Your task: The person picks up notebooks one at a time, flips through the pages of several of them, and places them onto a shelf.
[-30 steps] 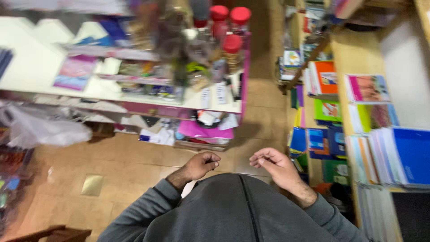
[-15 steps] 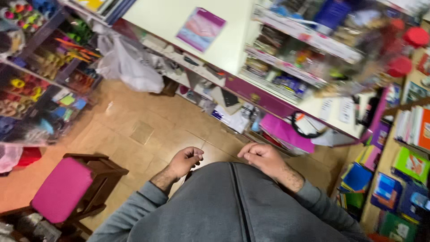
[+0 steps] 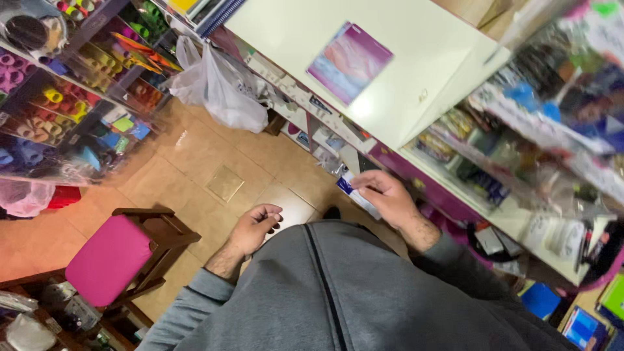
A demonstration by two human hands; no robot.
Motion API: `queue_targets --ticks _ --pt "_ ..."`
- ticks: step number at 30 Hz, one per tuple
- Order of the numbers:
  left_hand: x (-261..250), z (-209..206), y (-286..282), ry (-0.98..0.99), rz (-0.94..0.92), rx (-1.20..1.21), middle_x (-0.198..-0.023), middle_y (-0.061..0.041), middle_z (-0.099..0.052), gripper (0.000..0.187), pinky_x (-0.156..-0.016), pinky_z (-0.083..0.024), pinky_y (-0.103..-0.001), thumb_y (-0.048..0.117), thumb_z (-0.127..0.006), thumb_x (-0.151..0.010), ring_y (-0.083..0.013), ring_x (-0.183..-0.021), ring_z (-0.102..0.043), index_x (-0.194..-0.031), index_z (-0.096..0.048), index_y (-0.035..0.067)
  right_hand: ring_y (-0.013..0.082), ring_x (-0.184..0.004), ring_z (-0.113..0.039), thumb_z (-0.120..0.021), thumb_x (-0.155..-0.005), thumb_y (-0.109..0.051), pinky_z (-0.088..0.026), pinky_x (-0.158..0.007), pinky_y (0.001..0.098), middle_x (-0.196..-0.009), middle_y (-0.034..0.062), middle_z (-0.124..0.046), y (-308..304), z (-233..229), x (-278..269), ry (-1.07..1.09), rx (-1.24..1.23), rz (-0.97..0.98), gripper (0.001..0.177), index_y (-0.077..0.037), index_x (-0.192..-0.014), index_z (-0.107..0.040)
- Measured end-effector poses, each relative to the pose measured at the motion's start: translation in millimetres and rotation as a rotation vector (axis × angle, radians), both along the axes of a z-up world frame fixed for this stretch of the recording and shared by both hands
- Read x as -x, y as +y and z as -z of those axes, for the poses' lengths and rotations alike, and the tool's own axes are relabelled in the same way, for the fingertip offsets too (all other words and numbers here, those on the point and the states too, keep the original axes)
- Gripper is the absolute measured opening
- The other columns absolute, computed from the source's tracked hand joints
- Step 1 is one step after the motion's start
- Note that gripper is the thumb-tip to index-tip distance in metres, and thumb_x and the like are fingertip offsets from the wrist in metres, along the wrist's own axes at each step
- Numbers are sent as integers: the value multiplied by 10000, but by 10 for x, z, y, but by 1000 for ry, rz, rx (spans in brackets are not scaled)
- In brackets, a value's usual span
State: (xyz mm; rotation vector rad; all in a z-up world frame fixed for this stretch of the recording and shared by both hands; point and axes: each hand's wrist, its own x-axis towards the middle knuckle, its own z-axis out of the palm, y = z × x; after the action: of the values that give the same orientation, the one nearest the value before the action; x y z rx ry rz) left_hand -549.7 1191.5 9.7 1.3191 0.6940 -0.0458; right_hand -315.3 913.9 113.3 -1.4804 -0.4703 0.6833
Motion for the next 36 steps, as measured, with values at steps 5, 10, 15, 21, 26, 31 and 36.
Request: queue_targets --ticks 5,10,15,21,26,31,36 --pt "-618 -277 437 -47 -56 -62 -918 -108 -779 289 -691 -574 -254 110 -729 -899 -160 -802 -719 -1176 -714 30 398 -1247 -632 -752 -889 -29 -482 -1068 522 -1413 301 -588 609 154 -697 -7 21 -25 638 22 -1461 -474" --pt "-1192 -246 724 -90 -18 -80 -918 -125 -759 311 -705 -589 -285 109 -748 -893 -188 -824 -717 -1187 -717 14 454 -1418 -453 -657 -968 -72 -399 -1156 565 -1568 319 -377 1042 -130 -1056 46 169 -2 702 14 -1560 -290" --pt "-1768 -421 1033 -147 108 -56 -874 -101 -740 291 -661 -585 -240 82 -732 -897 -153 -807 -707 -1180 -713 18 494 -1444 -355 -662 -959 -70 -436 -1134 592 -1591 328 -236 1244 151 -1346 122 143 160 773 23 -1582 -215" --pt "-2693 -654 1579 -107 473 -299 -1137 -52 -771 348 -938 -570 -349 271 -772 -914 -180 -1099 -716 -1249 -746 183 273 -1271 -431 -659 -927 -33 -565 -1019 429 -1480 192 -299 1552 195 -1468 271 136 475 792 -40 -1593 -231" --pt "-3518 -1007 1897 -496 827 -713 -1605 -248 -385 644 -1237 -242 -602 243 -788 -898 -492 -1504 -293 -1465 -549 56 195 -1054 -553 -680 -926 -63 -618 -877 360 -1380 158 -401 1789 470 -1553 329 113 645 838 -63 -1606 -190" --pt "-4235 -183 2034 -608 1123 -1046 -1446 -154 -533 753 -1149 -360 -490 409 -819 -858 -344 -1383 -467 -1494 -511 148 211 -873 -678 -677 -938 -54 -656 -710 349 -1204 143 -474 2157 502 -1536 343 23 819 805 -2 -1586 -202" --pt "-4308 -375 2135 -763 1218 -1120 -1304 -77 -656 690 -1090 -411 -446 413 -819 -836 -275 -1271 -584 -1425 -570 155 164 -730 -680 -667 -895 -3 -619 -549 303 -976 75 -574 2445 231 -1472 341 -18 885 524 5 -1394 -507"
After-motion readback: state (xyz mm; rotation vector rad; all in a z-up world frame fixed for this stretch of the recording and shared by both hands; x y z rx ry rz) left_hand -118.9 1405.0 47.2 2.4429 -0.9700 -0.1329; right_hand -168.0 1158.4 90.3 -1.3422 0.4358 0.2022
